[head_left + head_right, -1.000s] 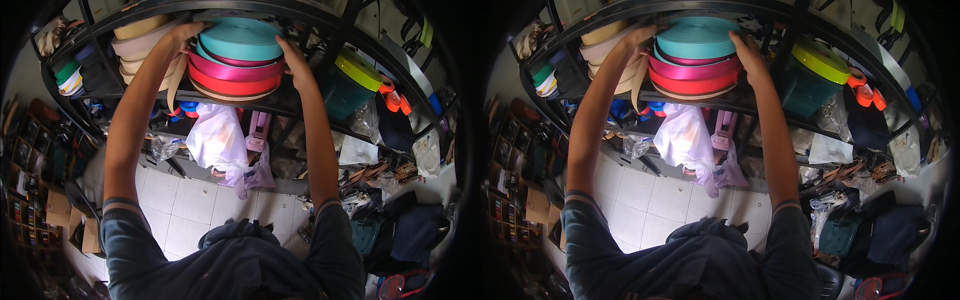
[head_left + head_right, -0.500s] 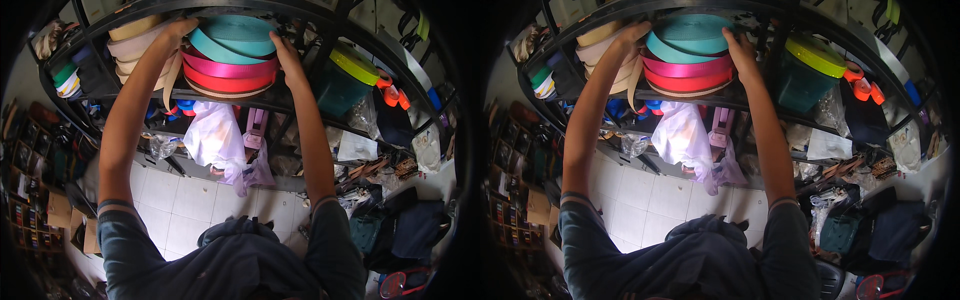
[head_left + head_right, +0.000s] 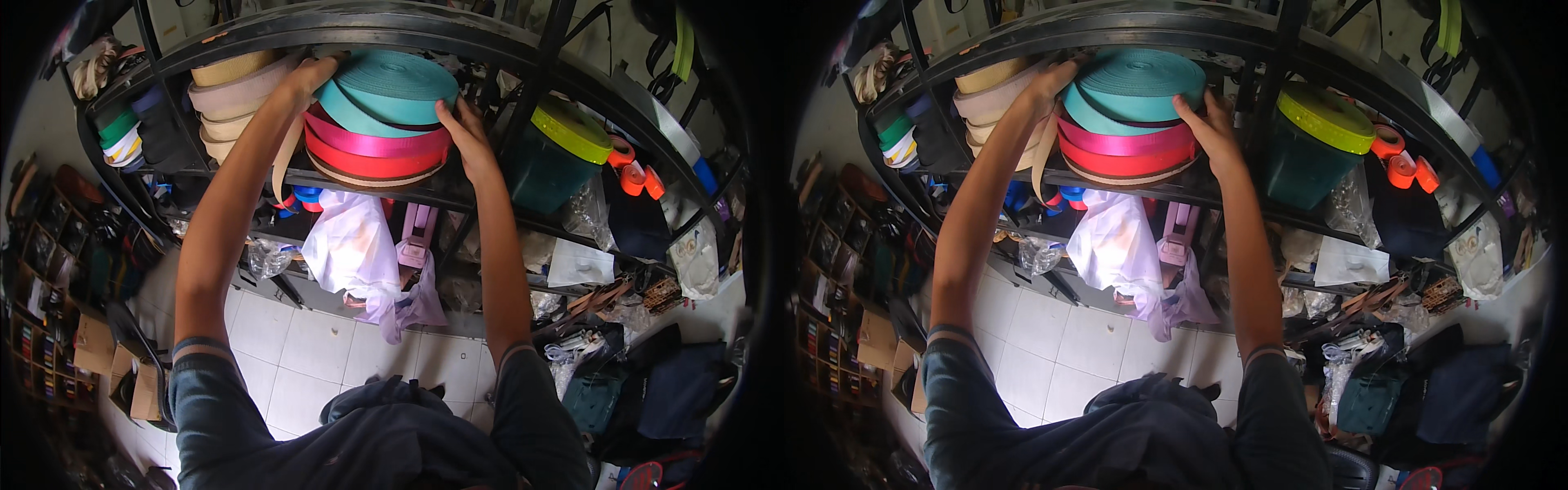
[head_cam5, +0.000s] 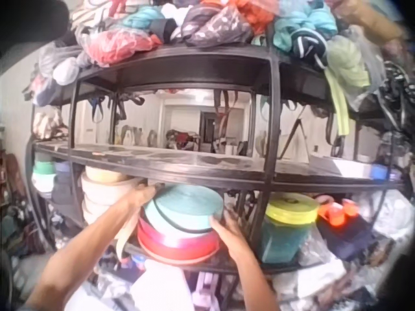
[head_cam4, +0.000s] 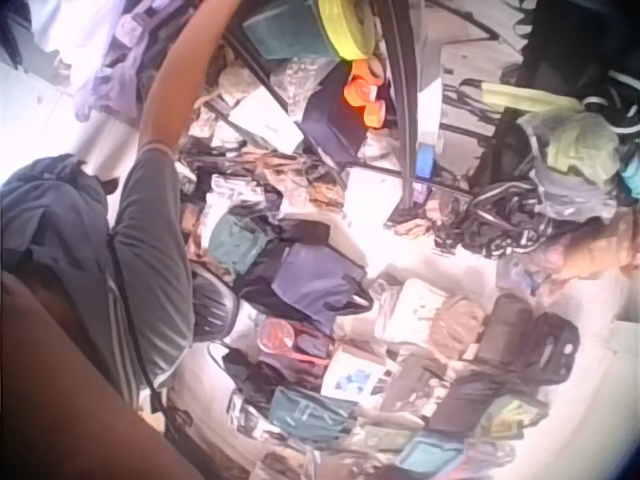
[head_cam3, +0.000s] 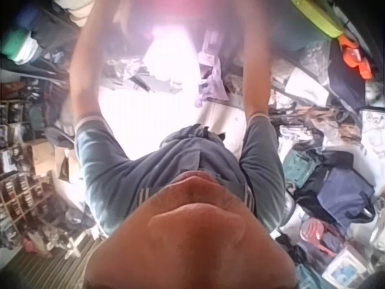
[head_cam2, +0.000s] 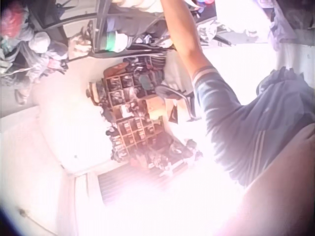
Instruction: The person takes rolls of colorful straps from storage boxes and organizes them on a shelf, handling rolls of blue, white, teal, pink, and red straps.
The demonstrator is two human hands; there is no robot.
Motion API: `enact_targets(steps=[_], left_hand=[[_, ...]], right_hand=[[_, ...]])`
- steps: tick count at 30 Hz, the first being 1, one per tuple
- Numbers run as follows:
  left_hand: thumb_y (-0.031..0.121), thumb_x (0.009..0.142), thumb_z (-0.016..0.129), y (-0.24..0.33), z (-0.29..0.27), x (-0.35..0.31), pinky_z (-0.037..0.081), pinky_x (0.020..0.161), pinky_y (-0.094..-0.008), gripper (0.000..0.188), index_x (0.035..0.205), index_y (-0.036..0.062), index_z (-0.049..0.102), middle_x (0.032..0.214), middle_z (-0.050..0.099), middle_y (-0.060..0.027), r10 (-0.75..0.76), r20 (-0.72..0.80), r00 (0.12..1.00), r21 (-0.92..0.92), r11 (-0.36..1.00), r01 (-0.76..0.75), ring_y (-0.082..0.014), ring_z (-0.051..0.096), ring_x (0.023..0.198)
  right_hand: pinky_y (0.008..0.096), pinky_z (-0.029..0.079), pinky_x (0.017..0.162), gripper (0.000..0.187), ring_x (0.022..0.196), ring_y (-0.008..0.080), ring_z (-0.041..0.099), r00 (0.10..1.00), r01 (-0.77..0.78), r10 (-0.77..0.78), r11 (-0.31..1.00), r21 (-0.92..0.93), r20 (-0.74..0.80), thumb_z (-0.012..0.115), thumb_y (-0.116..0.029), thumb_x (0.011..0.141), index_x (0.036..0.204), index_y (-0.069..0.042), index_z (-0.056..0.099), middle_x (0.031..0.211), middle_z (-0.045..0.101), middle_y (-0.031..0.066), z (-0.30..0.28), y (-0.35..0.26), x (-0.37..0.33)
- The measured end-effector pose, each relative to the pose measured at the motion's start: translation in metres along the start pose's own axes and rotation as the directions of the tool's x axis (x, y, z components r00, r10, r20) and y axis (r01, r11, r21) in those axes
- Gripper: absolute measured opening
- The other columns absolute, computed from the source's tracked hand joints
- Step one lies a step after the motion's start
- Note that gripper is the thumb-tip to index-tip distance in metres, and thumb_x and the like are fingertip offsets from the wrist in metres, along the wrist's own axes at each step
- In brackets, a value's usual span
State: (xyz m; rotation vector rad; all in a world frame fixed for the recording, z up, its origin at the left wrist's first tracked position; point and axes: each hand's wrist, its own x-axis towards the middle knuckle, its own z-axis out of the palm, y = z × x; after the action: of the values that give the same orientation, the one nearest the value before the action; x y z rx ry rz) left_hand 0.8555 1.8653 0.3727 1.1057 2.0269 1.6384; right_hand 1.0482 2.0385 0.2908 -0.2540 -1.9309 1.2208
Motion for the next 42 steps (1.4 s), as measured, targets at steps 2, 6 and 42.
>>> enact_targets(steps=[2, 6, 42], left_hand=[[0.028, 0.092, 0.042, -0.004, 0.003, -0.001, 0.049, 0.084, -0.0338, 0.045, 0.133, 0.01, 0.049, 0.12, 0.059, -0.0091, 0.002, -0.023, 1.0, -0.029, 1.0, -0.003, -0.0193, 0.057, 0.104], [0.026, 0.092, 0.049, -0.015, 0.006, 0.016, 0.048, 0.09, -0.0378, 0.041, 0.129, 0.0094, 0.051, 0.121, 0.058, -0.0094, 0.028, -0.022, 0.999, -0.273, 0.961, -0.033, -0.0207, 0.058, 0.105], [0.02, 0.087, 0.058, 0.001, 0.066, -0.259, 0.044, 0.092, -0.0336, 0.041, 0.117, -0.0061, 0.052, 0.114, 0.058, -0.0136, -0.108, -0.445, 0.889, -0.682, 0.683, -0.259, -0.0225, 0.058, 0.104]], right_hand=[[0.0362, 0.032, 0.103, 0.07, 0.124, 0.0283, 0.04, 1.0, -0.005, 0.005, 0.998, 0.068, -0.002, 0.063, -0.052, 0.083, 0.13, -0.003, 0.047, 0.131, 0.041, 0.0186, 0.001, 0.0, -0.002], [0.0359, 0.032, 0.104, 0.067, 0.123, 0.0282, 0.043, 1.0, 0.016, -0.018, 0.976, 0.219, 0.007, 0.063, -0.049, 0.085, 0.132, -0.004, 0.046, 0.134, 0.042, 0.0166, 0.008, 0.001, -0.005], [0.0345, 0.041, 0.062, 0.031, 0.069, 0.0233, 0.052, 0.683, 0.712, -0.731, 0.666, -0.224, -0.002, 0.081, -0.003, 0.054, 0.078, -0.002, 0.062, 0.077, 0.057, 0.0064, -0.058, -0.085, -0.191]])
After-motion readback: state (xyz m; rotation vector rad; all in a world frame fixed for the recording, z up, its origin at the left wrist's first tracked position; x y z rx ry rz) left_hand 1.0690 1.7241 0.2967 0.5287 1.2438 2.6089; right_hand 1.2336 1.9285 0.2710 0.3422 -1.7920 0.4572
